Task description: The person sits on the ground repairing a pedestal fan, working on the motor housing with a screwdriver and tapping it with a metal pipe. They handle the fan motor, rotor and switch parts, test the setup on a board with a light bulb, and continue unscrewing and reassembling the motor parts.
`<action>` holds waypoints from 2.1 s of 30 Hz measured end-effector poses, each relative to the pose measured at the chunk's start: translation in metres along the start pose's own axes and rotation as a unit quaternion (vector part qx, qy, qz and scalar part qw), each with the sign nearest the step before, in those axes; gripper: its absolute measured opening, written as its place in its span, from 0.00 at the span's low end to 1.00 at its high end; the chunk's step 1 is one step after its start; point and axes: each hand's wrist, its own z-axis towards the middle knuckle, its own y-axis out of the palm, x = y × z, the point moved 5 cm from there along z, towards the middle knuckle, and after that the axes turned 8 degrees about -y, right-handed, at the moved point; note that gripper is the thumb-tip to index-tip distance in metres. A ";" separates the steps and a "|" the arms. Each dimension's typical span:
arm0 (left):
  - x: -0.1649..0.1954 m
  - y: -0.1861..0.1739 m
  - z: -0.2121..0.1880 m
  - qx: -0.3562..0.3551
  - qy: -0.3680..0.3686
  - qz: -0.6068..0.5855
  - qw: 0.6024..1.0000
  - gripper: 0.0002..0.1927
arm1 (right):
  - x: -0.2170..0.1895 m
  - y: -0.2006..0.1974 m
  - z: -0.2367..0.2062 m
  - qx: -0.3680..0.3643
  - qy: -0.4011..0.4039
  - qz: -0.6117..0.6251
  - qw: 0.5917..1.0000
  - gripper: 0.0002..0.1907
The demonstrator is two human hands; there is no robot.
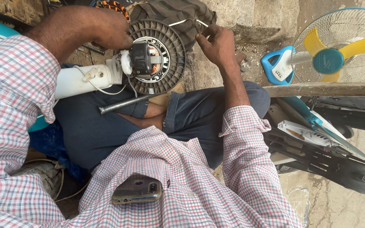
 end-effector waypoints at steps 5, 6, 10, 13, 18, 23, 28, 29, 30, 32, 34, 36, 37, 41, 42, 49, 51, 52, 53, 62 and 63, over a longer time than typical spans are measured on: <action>-0.004 -0.003 -0.006 0.015 -0.032 -0.034 0.999 0.20 | 0.001 0.002 0.000 -0.008 0.015 -0.003 1.000 0.13; -0.004 -0.002 -0.007 0.002 -0.038 -0.018 0.999 0.21 | 0.001 0.002 0.000 -0.007 0.019 -0.005 1.000 0.13; -0.002 -0.005 -0.011 0.014 -0.038 0.032 0.999 0.25 | -0.001 0.002 0.000 -0.010 0.009 0.000 1.000 0.12; 0.003 -0.005 -0.010 0.012 -0.006 0.001 1.000 0.21 | -0.002 0.000 0.000 0.000 0.005 -0.002 1.000 0.13; -0.003 -0.002 -0.011 -0.020 -0.049 -0.004 0.999 0.26 | -0.002 0.001 0.000 0.000 -0.003 0.000 1.000 0.12; 0.002 -0.006 -0.015 0.040 0.016 0.010 0.999 0.22 | 0.000 0.003 -0.001 -0.008 0.005 -0.002 1.000 0.13; -0.003 -0.003 -0.017 -0.006 -0.045 0.021 0.999 0.27 | -0.001 0.003 -0.001 -0.010 0.011 -0.003 1.000 0.13; -0.003 -0.004 -0.017 -0.007 -0.038 0.025 0.999 0.27 | -0.002 0.003 -0.001 -0.011 0.007 -0.005 1.000 0.13; -0.003 -0.004 -0.017 -0.008 -0.031 0.030 0.999 0.27 | -0.003 0.003 -0.001 -0.012 0.001 -0.007 1.000 0.13; -0.002 -0.005 -0.018 0.000 -0.012 0.023 1.000 0.24 | -0.004 0.003 0.000 -0.016 0.010 -0.005 1.000 0.13; -0.001 -0.006 -0.018 0.020 0.010 -0.003 1.000 0.21 | -0.003 0.003 -0.001 -0.027 0.031 0.005 0.999 0.13; -0.004 -0.003 -0.017 0.000 -0.023 -0.005 1.000 0.21 | -0.004 0.003 -0.001 -0.025 0.030 0.003 0.999 0.13; -0.004 -0.003 -0.018 -0.003 -0.030 -0.007 1.000 0.21 | -0.005 0.003 -0.001 -0.026 0.028 0.003 0.999 0.13; -0.004 -0.002 -0.018 0.008 -0.012 0.010 1.000 0.21 | -0.009 0.003 -0.001 -0.029 0.013 -0.008 0.999 0.14; -0.004 -0.003 -0.018 0.014 -0.008 0.010 1.000 0.21 | -0.009 0.003 -0.001 -0.030 0.018 -0.009 0.999 0.14; -0.005 -0.003 -0.017 0.042 0.027 0.051 0.997 0.24 | -0.010 0.002 0.000 -0.024 0.010 0.001 1.000 0.14; -0.005 -0.003 -0.015 0.026 0.028 0.013 0.999 0.20 | -0.010 0.002 0.000 -0.025 0.012 -0.002 1.000 0.14; -0.004 -0.002 -0.014 0.019 0.029 -0.006 0.999 0.18 | -0.010 0.002 0.000 -0.026 0.014 -0.004 1.000 0.14; -0.004 -0.002 -0.013 0.022 0.023 -0.007 0.999 0.19 | -0.011 0.002 0.000 -0.024 0.012 0.000 1.000 0.14; -0.003 0.004 -0.007 0.041 0.023 -0.020 0.999 0.19 | -0.010 0.003 -0.001 -0.024 0.003 -0.008 1.000 0.13; -0.004 0.002 -0.007 0.054 0.017 -0.016 0.998 0.20 | -0.009 0.003 -0.001 -0.024 0.007 -0.009 1.000 0.13</action>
